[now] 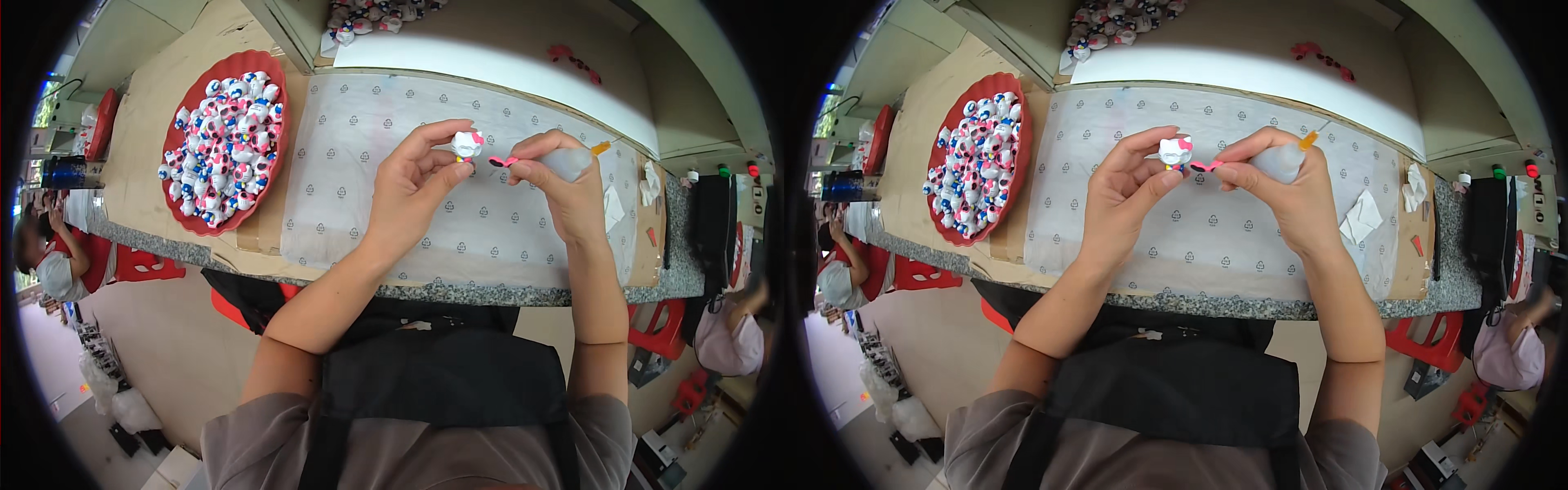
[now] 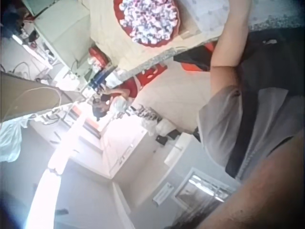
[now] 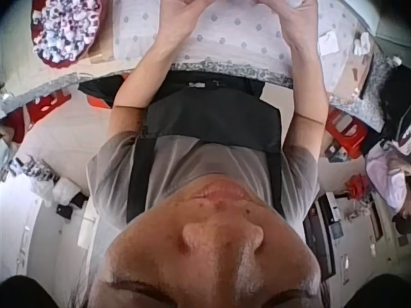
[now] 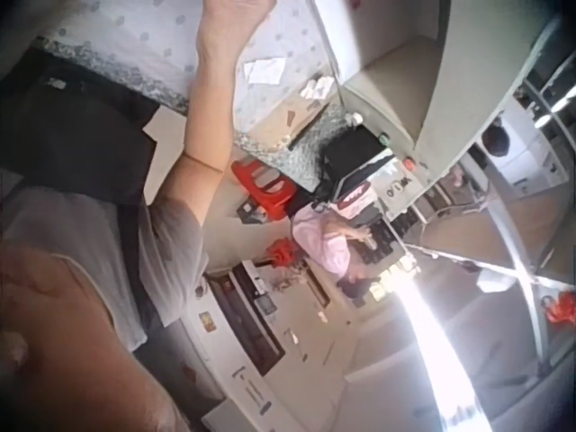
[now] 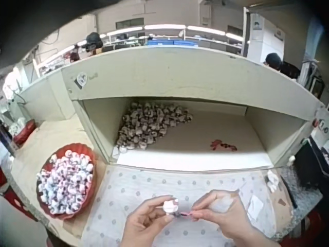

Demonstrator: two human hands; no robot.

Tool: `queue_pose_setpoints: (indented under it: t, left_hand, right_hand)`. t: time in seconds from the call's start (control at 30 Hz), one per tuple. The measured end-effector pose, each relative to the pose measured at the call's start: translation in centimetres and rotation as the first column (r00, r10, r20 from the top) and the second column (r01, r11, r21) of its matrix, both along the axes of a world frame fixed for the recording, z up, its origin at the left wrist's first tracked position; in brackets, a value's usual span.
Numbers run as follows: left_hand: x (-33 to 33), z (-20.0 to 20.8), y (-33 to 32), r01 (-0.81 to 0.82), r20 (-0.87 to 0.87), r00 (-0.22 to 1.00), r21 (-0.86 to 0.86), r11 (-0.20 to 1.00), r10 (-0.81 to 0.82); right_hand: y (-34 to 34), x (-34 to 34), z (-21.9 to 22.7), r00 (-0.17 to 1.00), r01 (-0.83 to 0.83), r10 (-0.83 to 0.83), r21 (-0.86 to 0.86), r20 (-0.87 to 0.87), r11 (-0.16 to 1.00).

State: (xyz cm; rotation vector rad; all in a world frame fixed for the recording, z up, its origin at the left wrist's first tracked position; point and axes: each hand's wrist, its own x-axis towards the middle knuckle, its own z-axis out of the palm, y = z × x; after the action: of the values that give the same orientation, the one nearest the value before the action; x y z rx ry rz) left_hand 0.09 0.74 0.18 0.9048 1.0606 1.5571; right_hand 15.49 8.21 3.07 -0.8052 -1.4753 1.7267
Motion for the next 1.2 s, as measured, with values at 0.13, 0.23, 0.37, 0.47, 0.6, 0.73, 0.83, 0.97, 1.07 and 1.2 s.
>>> queue_pose_setpoints:
  t: [0.13, 0.23, 0.37, 0.47, 0.6, 0.73, 0.83, 0.97, 1.07, 1.2]
  left_hand:
    - [0.3, -0.2, 0.0, -0.01, -0.11, 0.994, 0.043, 0.999, 0.014]
    - [0.4, -0.4, -0.2, -0.019, -0.235, 0.972, 0.061, 0.998, 0.033]
    - [0.5, -0.4, -0.3, -0.03, -0.242, 0.969, 0.098, 0.995, 0.053]
    - [0.3, -0.4, -0.2, -0.004, -0.224, 0.974, 0.129, 0.992, 0.033]
    - [0.1, -0.6, -0.2, 0.01, -0.146, 0.989, 0.194, 0.981, 0.019]
    - [-0.1, -0.1, -0.7, 0.061, 0.002, 0.998, 0.088, 0.994, -0.061]
    - [0.0, 0.0, -0.5, 0.053, -0.022, 0.998, 0.113, 0.992, -0.051]
    - [-0.2, 0.0, -0.5, 0.084, -0.026, 0.996, 0.137, 0.987, -0.081]
    - [-0.3, 0.0, -0.7, 0.112, -0.036, 0.993, 0.103, 0.988, -0.109]
    - [0.0, 0.3, -0.7, 0.124, 0.019, 0.992, 0.069, 0.99, -0.125]
  right_hand:
    - [-0.5, -0.4, -0.1, 0.997, -0.003, -0.001, 0.056, 0.077, 0.998]
    - [-0.7, -0.7, -0.4, 0.996, -0.017, 0.01, 0.076, 0.09, 0.997]
    - [-0.7, -0.9, -0.7, 0.997, -0.001, -0.005, 0.089, 0.072, 0.996]
    - [-1.0, -1.0, -0.7, 0.998, 0.014, -0.019, 0.072, 0.061, 0.997]
    - [-1.1, -0.9, -1.1, 0.999, 0.007, -0.012, 0.089, 0.047, 0.996]
    - [-1.1, -1.2, -1.0, 0.997, 0.022, -0.035, 0.18, 0.07, 0.983]
    - [-1.2, -1.1, -0.5, 0.998, -0.031, 0.019, 0.199, 0.059, 0.979]
    - [-1.1, -0.7, -0.7, 0.993, -0.069, 0.049, 0.196, 0.104, 0.978]
    - [-1.3, -0.5, -0.6, 0.988, -0.069, 0.009, 0.394, 0.152, 0.917]
    - [-1.5, -0.4, -0.8, 0.984, -0.059, -0.034, 0.505, 0.172, 0.861]
